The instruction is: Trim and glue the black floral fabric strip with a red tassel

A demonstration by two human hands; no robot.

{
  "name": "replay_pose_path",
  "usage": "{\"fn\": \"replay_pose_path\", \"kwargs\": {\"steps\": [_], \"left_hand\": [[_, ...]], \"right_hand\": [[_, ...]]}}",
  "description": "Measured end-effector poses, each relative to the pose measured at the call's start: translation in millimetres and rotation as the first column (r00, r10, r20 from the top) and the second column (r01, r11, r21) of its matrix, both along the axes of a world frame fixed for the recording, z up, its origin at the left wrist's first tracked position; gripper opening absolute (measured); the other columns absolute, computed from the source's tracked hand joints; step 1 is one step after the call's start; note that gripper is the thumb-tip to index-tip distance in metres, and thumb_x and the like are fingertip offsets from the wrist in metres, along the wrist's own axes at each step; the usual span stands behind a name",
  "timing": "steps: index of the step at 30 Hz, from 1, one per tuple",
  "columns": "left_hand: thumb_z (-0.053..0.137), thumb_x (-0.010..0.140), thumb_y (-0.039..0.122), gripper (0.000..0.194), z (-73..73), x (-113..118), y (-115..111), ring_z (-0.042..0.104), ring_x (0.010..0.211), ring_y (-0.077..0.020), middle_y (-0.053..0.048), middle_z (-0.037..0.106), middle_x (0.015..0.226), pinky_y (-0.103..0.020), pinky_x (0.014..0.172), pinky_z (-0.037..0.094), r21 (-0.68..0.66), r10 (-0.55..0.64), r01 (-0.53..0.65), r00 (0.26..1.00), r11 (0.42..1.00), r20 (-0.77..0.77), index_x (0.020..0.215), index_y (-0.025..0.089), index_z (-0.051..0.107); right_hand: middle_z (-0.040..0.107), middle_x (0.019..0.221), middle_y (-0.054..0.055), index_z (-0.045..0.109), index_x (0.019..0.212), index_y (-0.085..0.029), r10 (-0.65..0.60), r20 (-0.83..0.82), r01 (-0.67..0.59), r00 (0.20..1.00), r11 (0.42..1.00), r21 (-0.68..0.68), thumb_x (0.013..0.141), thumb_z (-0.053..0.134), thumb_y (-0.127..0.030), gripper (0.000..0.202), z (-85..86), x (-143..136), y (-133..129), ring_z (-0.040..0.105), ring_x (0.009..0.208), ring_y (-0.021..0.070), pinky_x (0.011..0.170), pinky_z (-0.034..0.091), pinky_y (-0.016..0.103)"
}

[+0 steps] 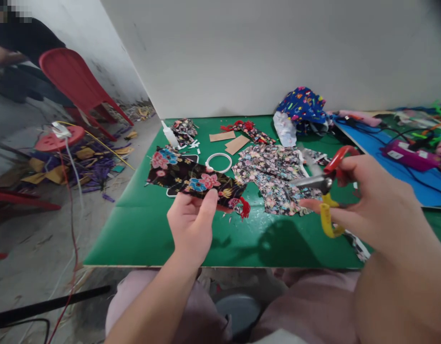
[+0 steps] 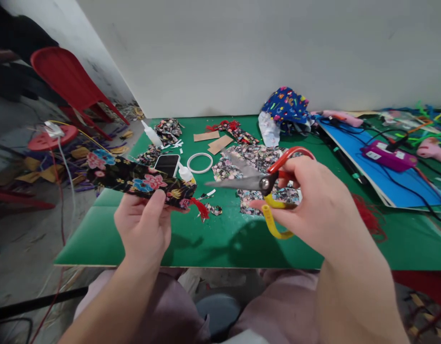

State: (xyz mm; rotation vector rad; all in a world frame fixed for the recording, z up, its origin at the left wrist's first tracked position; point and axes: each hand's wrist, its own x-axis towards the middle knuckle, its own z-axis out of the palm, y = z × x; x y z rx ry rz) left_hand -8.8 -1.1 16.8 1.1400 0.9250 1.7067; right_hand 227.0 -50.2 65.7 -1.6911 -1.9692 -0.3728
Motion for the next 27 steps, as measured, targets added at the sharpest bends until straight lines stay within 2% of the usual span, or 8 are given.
{"fn": "replay_pose_path", "kwargs": {"steps": [2,4,8,10,11,14,18,27], "left_hand": [[0.072,0.073,0.026,0.011,-0.2,1.7,-1.6,0.060,0.048,-0.0070,0.005,0.067,0.070,-0.016,0.041,0.051,0.025,0.040,-0.039,0.999,0.999,-0.032,0.079,0.019,0.066],[0.074,0.072,0.027,0.012,-0.4,2.9,-3.1,0.060,0.047,-0.0072,0.005,0.067,0.067,-0.016,0.041,0.052,0.060,0.104,-0.100,0.993,0.993,-0.059,0.077,0.019,0.066],[0.073,0.072,0.026,0.011,0.6,3.2,-4.8,0.061,0.048,-0.0076,0.006,0.067,0.064,-0.016,0.042,0.052,0.081,0.119,-0.113,0.990,0.990,-0.075,0.076,0.019,0.066],[0.073,0.072,0.026,0.011,1.5,2.9,-5.3,0.062,0.049,-0.0082,0.006,0.067,0.065,-0.017,0.043,0.053,0.083,0.105,-0.098,0.991,0.992,-0.079,0.077,0.020,0.066],[0.073,0.072,0.027,0.012,1.9,2.7,-5.6,0.062,0.049,-0.0086,0.005,0.068,0.065,-0.017,0.042,0.052,0.080,0.098,-0.092,0.992,0.993,-0.082,0.077,0.020,0.066],[0.073,0.072,0.029,0.014,3.2,1.5,-7.2,0.062,0.048,-0.0091,0.005,0.067,0.065,-0.018,0.040,0.051,0.054,0.084,-0.079,0.993,0.995,-0.085,0.076,0.019,0.065],[0.072,0.073,0.028,0.011,5.5,-1.0,-10.3,0.061,0.046,-0.0091,0.006,0.067,0.062,-0.018,0.039,0.051,0.020,0.032,-0.031,0.997,0.999,-0.073,0.076,0.020,0.065],[0.071,0.073,0.036,0.018,7.3,0.0,-12.5,0.067,0.058,-0.0153,0.004,0.065,0.059,-0.021,0.042,0.051,-0.025,0.041,-0.045,0.988,0.999,-0.150,0.074,0.020,0.065]], "right_hand": [[0.061,0.085,0.007,0.050,0.095,-0.021,0.038,0.065,-0.042,0.997,0.998,0.051,0.076,0.060,-0.056,0.041,-1.3,-4.9,1.0,0.061,0.079,0.0220,0.064,0.044,0.031],[0.062,0.088,0.007,0.050,0.098,-0.021,0.041,0.075,-0.047,0.996,0.996,0.082,0.072,0.063,-0.058,0.047,-4.3,-6.1,1.6,0.062,0.079,0.0221,0.063,0.046,0.031],[0.061,0.088,0.005,0.046,0.108,-0.024,0.000,-0.184,0.021,0.983,0.994,0.109,0.064,0.073,-0.054,0.060,-8.0,0.3,-0.3,0.061,0.069,0.0193,0.051,0.043,0.028],[0.059,0.088,0.006,0.044,0.115,-0.024,0.031,-0.299,-0.007,0.954,0.997,0.081,0.063,0.075,-0.051,0.066,-7.5,0.8,-0.9,0.060,0.068,0.0186,0.051,0.044,0.028],[0.059,0.088,0.006,0.044,0.117,-0.024,0.047,-0.301,-0.028,0.953,0.997,0.066,0.064,0.074,-0.051,0.067,-7.0,-1.1,-0.7,0.058,0.067,0.0182,0.053,0.045,0.029],[0.058,0.092,0.006,0.047,0.117,-0.023,0.126,-0.143,-0.125,0.982,0.992,0.015,0.069,0.069,-0.054,0.061,-5.6,-14.2,1.5,0.056,0.073,0.0193,0.064,0.047,0.033],[0.058,0.091,0.007,0.050,0.116,-0.018,0.286,-0.060,-0.289,0.956,0.957,-0.040,0.073,0.066,-0.052,0.057,-7.3,-33.8,4.1,0.055,0.080,0.0203,0.072,0.047,0.033],[0.063,0.086,0.006,0.054,0.115,-0.017,0.302,0.072,-0.308,0.950,0.949,0.075,0.076,0.064,-0.030,0.043,-15.9,-42.5,5.7,0.059,0.077,0.0194,0.067,0.047,0.031]]}}
